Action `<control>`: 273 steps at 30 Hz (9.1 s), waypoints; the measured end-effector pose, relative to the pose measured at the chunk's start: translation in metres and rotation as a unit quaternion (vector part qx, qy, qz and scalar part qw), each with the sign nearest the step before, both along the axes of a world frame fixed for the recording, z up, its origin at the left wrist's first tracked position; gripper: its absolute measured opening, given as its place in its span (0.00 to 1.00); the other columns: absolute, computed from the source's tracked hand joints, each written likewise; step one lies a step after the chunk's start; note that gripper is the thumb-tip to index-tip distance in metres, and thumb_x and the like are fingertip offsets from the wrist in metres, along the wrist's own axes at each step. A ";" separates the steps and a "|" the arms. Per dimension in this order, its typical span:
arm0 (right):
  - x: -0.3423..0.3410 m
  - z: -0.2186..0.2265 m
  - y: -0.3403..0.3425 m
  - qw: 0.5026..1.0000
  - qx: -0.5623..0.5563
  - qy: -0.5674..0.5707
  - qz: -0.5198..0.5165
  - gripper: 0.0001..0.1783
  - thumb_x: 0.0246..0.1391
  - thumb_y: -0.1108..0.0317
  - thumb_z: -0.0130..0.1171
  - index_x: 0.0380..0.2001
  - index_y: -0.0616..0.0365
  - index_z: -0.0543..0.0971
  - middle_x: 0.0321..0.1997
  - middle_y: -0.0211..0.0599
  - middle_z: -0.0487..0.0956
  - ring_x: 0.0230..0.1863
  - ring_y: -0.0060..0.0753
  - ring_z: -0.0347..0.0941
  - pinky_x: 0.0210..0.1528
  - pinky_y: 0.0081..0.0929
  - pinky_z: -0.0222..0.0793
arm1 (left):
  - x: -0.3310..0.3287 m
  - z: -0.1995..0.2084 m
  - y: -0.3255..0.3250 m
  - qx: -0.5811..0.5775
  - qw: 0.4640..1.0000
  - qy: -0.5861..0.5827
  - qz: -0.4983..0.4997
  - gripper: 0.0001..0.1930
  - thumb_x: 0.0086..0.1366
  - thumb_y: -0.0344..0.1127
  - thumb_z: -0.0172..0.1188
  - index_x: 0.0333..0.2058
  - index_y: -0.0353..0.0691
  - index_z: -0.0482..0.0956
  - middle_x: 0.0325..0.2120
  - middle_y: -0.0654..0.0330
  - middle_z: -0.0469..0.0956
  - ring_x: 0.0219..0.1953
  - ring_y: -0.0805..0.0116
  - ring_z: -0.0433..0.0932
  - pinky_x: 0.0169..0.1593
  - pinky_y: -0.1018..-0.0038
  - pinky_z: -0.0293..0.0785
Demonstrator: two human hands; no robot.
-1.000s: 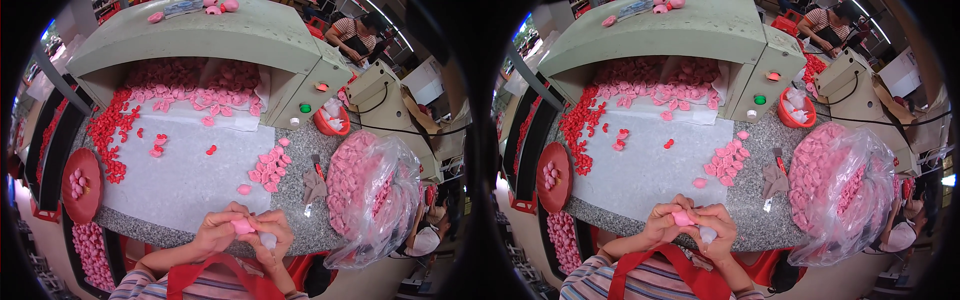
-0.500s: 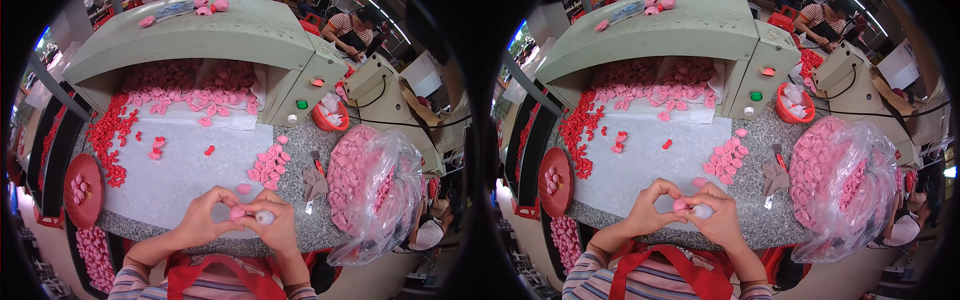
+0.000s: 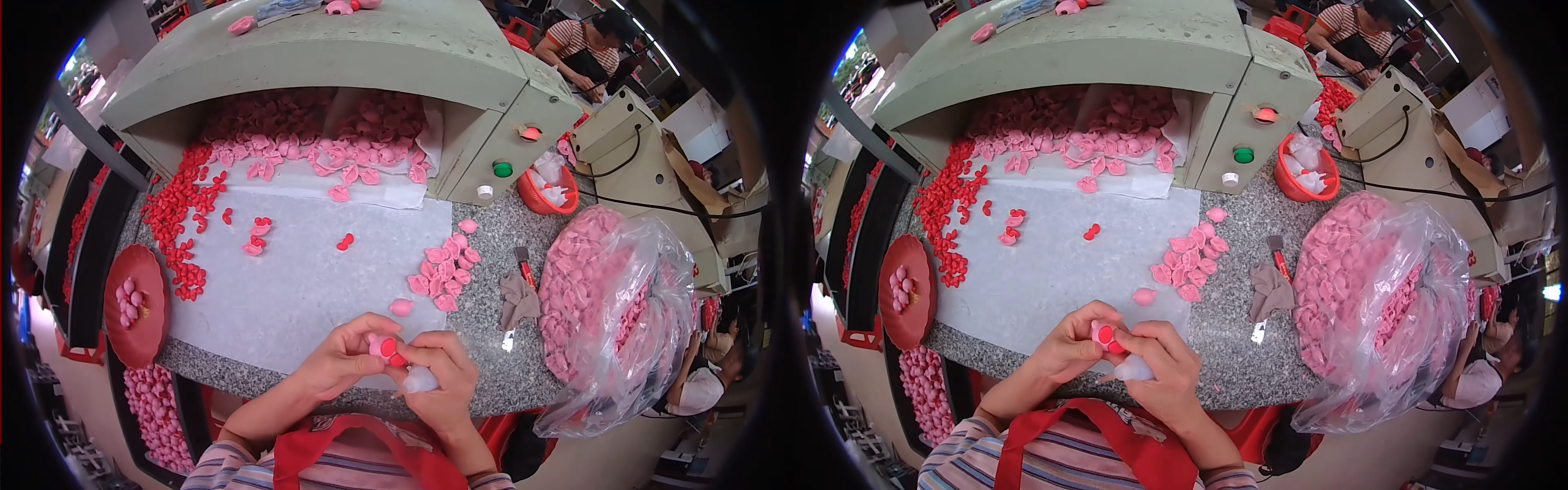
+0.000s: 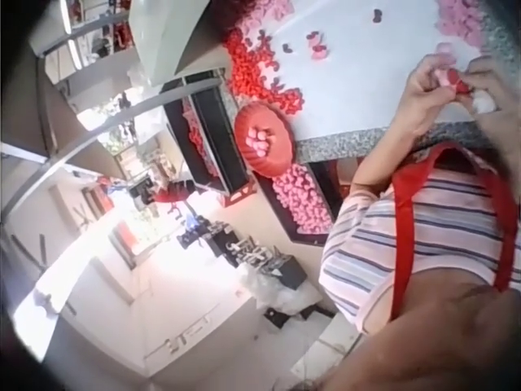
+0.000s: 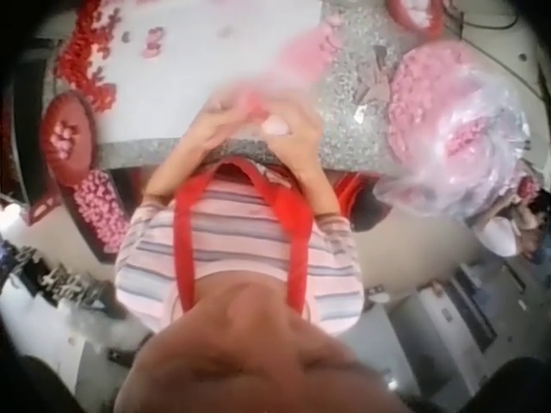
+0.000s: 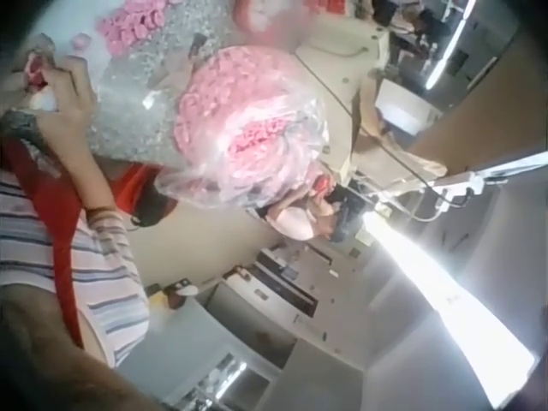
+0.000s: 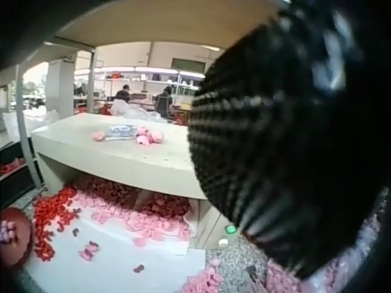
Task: Assembling small pink plastic toy components at a factory workstation.
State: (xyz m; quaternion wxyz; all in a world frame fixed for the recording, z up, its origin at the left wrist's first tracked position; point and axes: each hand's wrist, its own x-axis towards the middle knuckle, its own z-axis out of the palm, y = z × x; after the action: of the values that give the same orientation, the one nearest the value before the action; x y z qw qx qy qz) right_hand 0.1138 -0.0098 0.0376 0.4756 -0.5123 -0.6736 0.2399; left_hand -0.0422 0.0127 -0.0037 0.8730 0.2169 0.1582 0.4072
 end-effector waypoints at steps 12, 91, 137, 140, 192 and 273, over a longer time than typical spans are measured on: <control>0.009 0.003 0.008 0.993 0.052 -0.044 0.093 0.17 0.21 0.76 0.69 0.23 0.61 0.76 0.27 0.36 0.74 0.26 0.32 0.74 0.25 0.22 0.70 | 0.002 -0.004 -0.005 0.039 0.999 -0.027 0.018 0.16 0.54 0.22 0.56 0.43 0.32 0.69 0.39 0.51 0.73 0.41 0.63 0.75 0.43 0.63 0.75; 0.037 -0.049 -0.010 0.952 -0.293 -0.071 -0.051 0.11 0.40 0.76 0.61 0.32 0.62 0.78 0.29 0.32 0.78 0.27 0.18 0.70 0.29 0.16 0.66 | 0.007 -0.056 0.002 -0.092 0.982 -0.013 0.165 0.15 0.55 0.41 0.58 0.37 0.41 0.69 0.28 0.64 0.71 0.37 0.70 0.70 0.56 0.63 0.56; 0.128 -0.045 -0.007 0.932 -0.020 -0.175 -0.316 0.11 0.40 0.80 0.57 0.31 0.61 0.76 0.25 0.41 0.75 0.26 0.43 0.71 0.30 0.31 0.65 | -0.011 -0.018 -0.001 0.060 0.998 -0.003 -0.016 0.19 0.52 0.42 0.62 0.36 0.32 0.73 0.31 0.56 0.71 0.37 0.67 0.70 0.52 0.64 0.62; 0.131 -0.056 -0.006 0.927 -0.065 -0.183 -0.321 0.10 0.41 0.78 0.58 0.31 0.61 0.76 0.25 0.42 0.75 0.27 0.43 0.72 0.31 0.31 0.66 | -0.011 -0.018 -0.002 0.063 0.998 0.005 -0.013 0.20 0.51 0.42 0.62 0.36 0.32 0.73 0.31 0.56 0.71 0.37 0.67 0.70 0.52 0.65 0.62; 0.028 -0.026 -0.011 0.978 -0.094 0.178 -0.051 0.13 0.35 0.75 0.66 0.28 0.58 0.77 0.33 0.33 0.72 0.35 0.31 0.69 0.38 0.23 0.65 | 0.042 0.000 -0.009 -0.017 0.997 0.026 0.064 0.15 0.57 0.30 0.55 0.44 0.37 0.68 0.39 0.56 0.72 0.46 0.60 0.70 0.53 0.60 0.65; 0.089 -0.048 -0.004 0.957 -0.020 0.273 -0.092 0.09 0.38 0.62 0.64 0.21 0.55 0.78 0.27 0.36 0.76 0.32 0.38 0.71 0.36 0.31 0.66 | 0.079 -0.046 0.021 0.110 0.967 0.230 0.015 0.17 0.57 0.31 0.56 0.44 0.33 0.66 0.41 0.50 0.71 0.44 0.60 0.71 0.51 0.69 0.65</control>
State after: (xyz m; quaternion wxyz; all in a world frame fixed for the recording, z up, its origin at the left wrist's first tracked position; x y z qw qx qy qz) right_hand 0.2030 -0.0141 -0.0105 0.6510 -0.4966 -0.4631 0.3394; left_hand 0.0368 0.0334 -0.0497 0.7777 0.3971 0.3125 0.3740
